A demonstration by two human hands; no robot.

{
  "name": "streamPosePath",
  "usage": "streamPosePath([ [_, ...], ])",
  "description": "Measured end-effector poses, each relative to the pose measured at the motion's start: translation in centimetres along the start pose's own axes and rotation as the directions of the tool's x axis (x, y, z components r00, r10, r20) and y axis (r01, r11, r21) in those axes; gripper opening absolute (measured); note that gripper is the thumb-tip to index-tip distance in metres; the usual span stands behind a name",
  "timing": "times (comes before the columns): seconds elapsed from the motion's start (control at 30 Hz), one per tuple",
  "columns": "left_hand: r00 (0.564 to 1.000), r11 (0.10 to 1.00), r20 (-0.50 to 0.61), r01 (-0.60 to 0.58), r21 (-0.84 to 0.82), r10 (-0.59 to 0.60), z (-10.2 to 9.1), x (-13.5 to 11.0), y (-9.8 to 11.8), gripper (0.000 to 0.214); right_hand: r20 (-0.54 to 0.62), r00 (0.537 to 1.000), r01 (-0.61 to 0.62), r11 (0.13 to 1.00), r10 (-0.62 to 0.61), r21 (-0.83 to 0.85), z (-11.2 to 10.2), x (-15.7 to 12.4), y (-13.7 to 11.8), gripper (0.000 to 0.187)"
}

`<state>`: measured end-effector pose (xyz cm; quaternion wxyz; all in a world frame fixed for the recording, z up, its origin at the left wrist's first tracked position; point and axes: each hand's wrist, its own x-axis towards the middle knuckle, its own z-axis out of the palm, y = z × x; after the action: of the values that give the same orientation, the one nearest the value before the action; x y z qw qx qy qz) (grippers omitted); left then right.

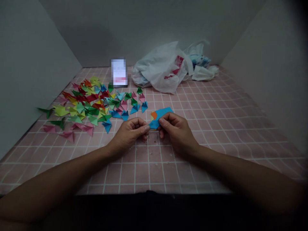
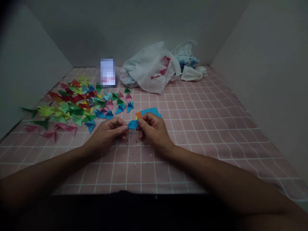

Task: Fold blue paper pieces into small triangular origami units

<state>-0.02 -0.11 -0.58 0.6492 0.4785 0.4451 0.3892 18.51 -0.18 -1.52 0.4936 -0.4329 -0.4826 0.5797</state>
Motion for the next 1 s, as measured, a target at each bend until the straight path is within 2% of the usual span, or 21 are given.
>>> streamPosePath([
  [0.3,1.0,0.996,-0.013,0.023,-0.088,-0.024,0.16,0.26,-0.18,0.029,0.032,0.997,-0.076,0.986,0.072,0.151,0.11,0.13,-0.05,0.029],
  [0.37,1.0,0.996,-0.018,0.024,-0.091,-0.026,0.16,0.26,-0.18,0.029,0.034,0.998,-0.06,0.986,0.055,0.155,0.1,0.22,-0.03,0.029],
  [0.47,0.999,0.998,-0.018,0.032,-0.06,-0.033,0.17,0.18,-0.04,0.03,0.018,1.0,0.009,0.997,-0.01,0.08,0.11,0.16,0.02,0.027],
  [0.63,0.996,0.998,0.065,0.063,0.023,-0.065,0.17,0.0,0.15,0.031,0.033,0.998,0.054,0.998,-0.053,-0.04,0.31,-0.4,0.06,0.022],
  [0.8,0.999,0.999,0.027,0.034,0.041,-0.035,0.21,-0.04,0.12,0.029,0.077,0.997,0.018,0.998,-0.013,-0.054,0.25,-0.32,-0.13,0.021],
  [0.9,0.997,0.99,0.068,0.029,0.135,-0.038,0.22,-0.11,0.28,0.028,0.135,0.99,-0.016,0.994,0.031,-0.104,0.17,-0.16,-0.24,0.02],
  [1.0,0.996,0.986,0.086,0.019,0.167,-0.034,0.19,-0.15,0.43,0.024,0.137,0.99,-0.006,0.989,0.027,-0.149,0.16,-0.17,-0.23,0.023],
])
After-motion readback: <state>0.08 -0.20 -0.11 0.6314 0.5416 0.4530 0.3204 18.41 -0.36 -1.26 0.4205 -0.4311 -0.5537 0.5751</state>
